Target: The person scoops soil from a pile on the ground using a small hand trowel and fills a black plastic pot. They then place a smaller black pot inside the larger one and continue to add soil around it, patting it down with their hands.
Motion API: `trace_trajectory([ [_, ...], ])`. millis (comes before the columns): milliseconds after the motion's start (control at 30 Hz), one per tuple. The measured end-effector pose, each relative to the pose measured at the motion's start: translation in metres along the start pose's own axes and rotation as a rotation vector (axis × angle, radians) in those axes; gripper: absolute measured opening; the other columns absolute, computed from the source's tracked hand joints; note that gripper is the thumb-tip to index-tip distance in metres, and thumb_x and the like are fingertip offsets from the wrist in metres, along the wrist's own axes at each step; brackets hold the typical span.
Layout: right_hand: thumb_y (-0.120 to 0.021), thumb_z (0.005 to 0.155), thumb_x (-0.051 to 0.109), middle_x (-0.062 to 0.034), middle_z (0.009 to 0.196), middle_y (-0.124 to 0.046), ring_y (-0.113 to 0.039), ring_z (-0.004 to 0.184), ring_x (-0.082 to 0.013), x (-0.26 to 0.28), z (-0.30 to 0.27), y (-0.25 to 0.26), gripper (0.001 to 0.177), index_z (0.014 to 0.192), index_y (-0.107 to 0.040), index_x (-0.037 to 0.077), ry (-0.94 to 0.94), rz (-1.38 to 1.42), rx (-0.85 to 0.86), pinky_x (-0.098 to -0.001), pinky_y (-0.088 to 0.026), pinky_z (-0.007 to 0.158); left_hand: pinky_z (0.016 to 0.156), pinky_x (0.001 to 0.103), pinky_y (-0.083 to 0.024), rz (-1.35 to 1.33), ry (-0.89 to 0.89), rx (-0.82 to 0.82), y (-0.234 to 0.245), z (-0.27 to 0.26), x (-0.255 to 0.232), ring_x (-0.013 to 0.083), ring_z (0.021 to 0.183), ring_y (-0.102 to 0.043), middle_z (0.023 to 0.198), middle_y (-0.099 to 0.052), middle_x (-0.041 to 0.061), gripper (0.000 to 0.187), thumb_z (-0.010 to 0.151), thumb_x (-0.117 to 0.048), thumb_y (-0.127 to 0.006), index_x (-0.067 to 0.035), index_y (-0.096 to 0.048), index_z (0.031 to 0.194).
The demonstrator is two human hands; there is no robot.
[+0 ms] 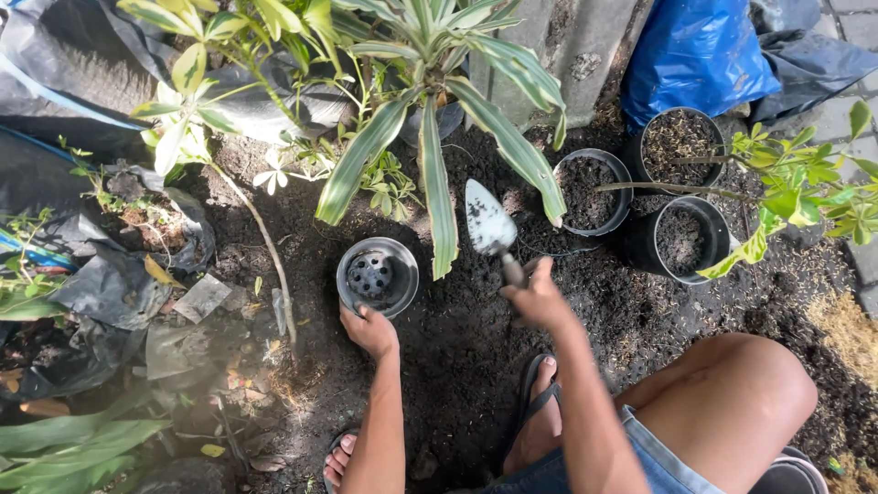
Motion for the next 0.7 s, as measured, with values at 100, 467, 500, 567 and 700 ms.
trace_trajectory([
  [100,-0.062,0.089,0.008,-0.0260,0.095,-0.066,-0.065,0.072,-0.0346,0.030,0.035,0.038,0.045,0.132,-0.055,-0.006,0.045,-0.196,0.124,-0.0442,-0.059,0.059,0.126,0.052,-0.021,-0.157,0.075,0.172,-0.020,0.006,0.028,0.0413,0.152,-0.025,0.163,-0.022,0.027,0.058,0.107,-0.012,-0.039,-0.001,-0.022,0.162],
  [467,-0.075,0.074,0.042,-0.0124,0.083,-0.076,-0.076,0.082,-0.0345,0.032,0.269,0.064,0.037,0.093,-0.077,0.011,0.515,-1.101,-0.317,-0.0511,-0.061,0.072,0.124,0.060,-0.025,-0.076,0.168,0.321,0.000,-0.012,-0.025,0.0428,0.153,-0.017,0.163,-0.011,0.023,0.060,0.108,-0.004,-0.031,-0.010,-0.008,0.163],
  [500,-0.073,0.075,0.038,-0.0123,0.084,-0.075,-0.075,0.080,-0.0346,0.032,0.273,0.059,0.034,0.097,-0.076,0.011,0.628,-1.147,-0.360,-0.0516,-0.059,0.070,0.125,0.060,-0.023,-0.078,0.156,0.322,-0.004,-0.008,-0.025,0.0431,0.154,-0.016,0.163,-0.010,0.024,0.060,0.108,-0.004,-0.031,-0.009,-0.008,0.163],
  [567,-0.072,0.077,0.032,-0.0122,0.086,-0.074,-0.073,0.078,-0.0349,0.025,0.262,0.051,0.032,0.102,-0.074,0.012,0.793,-1.214,-0.425,-0.0524,-0.055,0.068,0.126,0.058,-0.021,-0.051,0.154,0.313,-0.007,-0.003,-0.019,0.0421,0.154,-0.015,0.163,-0.011,0.024,0.062,0.108,-0.007,-0.035,-0.007,-0.007,0.163],
  [700,-0.067,0.082,0.013,-0.0120,0.093,-0.069,-0.068,0.073,-0.0356,0.014,0.246,0.021,0.036,0.117,-0.067,0.013,1.301,-1.386,-0.623,-0.0549,-0.042,0.060,0.127,0.055,-0.020,-0.045,0.204,0.307,0.007,-0.015,-0.032,0.0399,0.156,-0.012,0.165,-0.008,0.024,0.063,0.109,-0.005,-0.035,0.001,-0.005,0.163],
])
Point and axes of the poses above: each hand's wrist, its own z-axis towards the middle knuckle, its own y-axis out of the back of the hand, x = y × z, the point moved 6 cm from there along z, towards the middle knuckle
